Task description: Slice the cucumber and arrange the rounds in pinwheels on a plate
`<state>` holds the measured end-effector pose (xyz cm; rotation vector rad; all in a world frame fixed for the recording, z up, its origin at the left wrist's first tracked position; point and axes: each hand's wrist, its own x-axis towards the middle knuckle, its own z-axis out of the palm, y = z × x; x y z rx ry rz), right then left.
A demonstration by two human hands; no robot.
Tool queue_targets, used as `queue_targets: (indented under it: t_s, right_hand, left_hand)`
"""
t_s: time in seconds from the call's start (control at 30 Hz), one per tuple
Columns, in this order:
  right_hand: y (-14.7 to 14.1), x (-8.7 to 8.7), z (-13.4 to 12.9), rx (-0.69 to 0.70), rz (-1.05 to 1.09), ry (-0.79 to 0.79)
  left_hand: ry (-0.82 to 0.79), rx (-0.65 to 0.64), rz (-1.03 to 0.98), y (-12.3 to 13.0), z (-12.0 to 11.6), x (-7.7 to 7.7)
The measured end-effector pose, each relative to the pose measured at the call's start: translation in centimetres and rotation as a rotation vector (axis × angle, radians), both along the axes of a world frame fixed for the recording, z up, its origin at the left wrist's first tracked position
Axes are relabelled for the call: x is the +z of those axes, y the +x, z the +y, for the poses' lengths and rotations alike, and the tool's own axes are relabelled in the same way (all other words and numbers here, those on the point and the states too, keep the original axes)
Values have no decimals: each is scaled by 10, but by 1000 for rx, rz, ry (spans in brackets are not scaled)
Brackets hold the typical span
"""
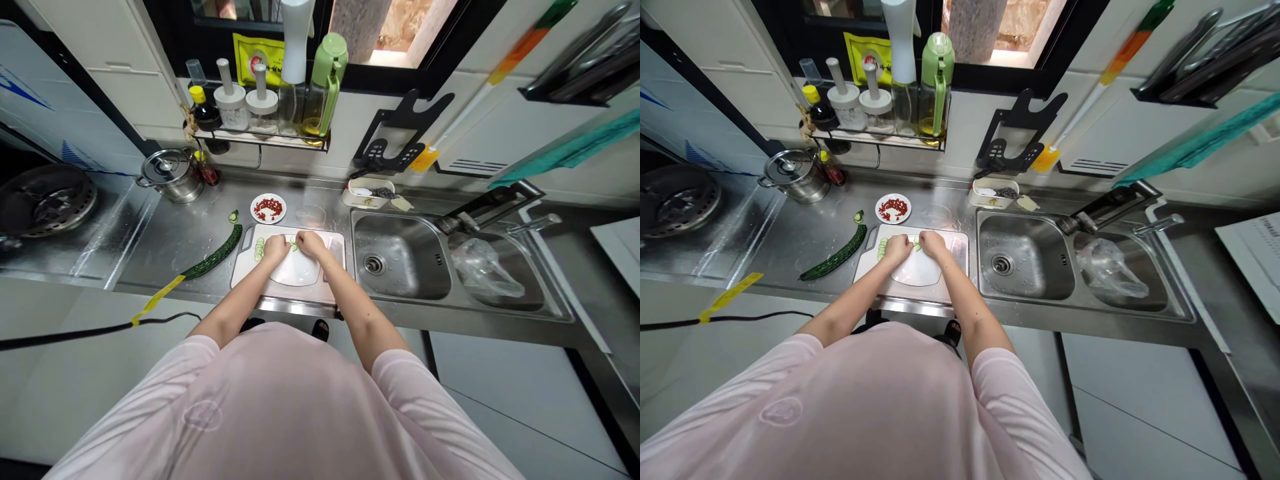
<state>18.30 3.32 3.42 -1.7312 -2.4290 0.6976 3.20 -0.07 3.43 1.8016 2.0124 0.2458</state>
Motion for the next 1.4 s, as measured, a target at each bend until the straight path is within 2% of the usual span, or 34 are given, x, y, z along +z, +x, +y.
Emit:
queue_targets:
  t_s: [0.37,0.63,0.9,1.2,1.4]
  right_hand:
    - [-4,5,-10,-7,-108,82]
    - [-1,11,-18,-199,-89,29]
    - [-5,9,-21,-208,-161,9]
    - [-5,8,-19,-189,-162,12]
    - [-3,7,-20,-231,-159,19]
  left_hand:
    - [3,-29,76,0,-4,2]
    - [46,-25,39,1,-8,5]
    - [-12,-3,95,5,-6,7]
    - [36,-16,115,4,-7,1]
    - [44,-4,89,4,-6,-1]
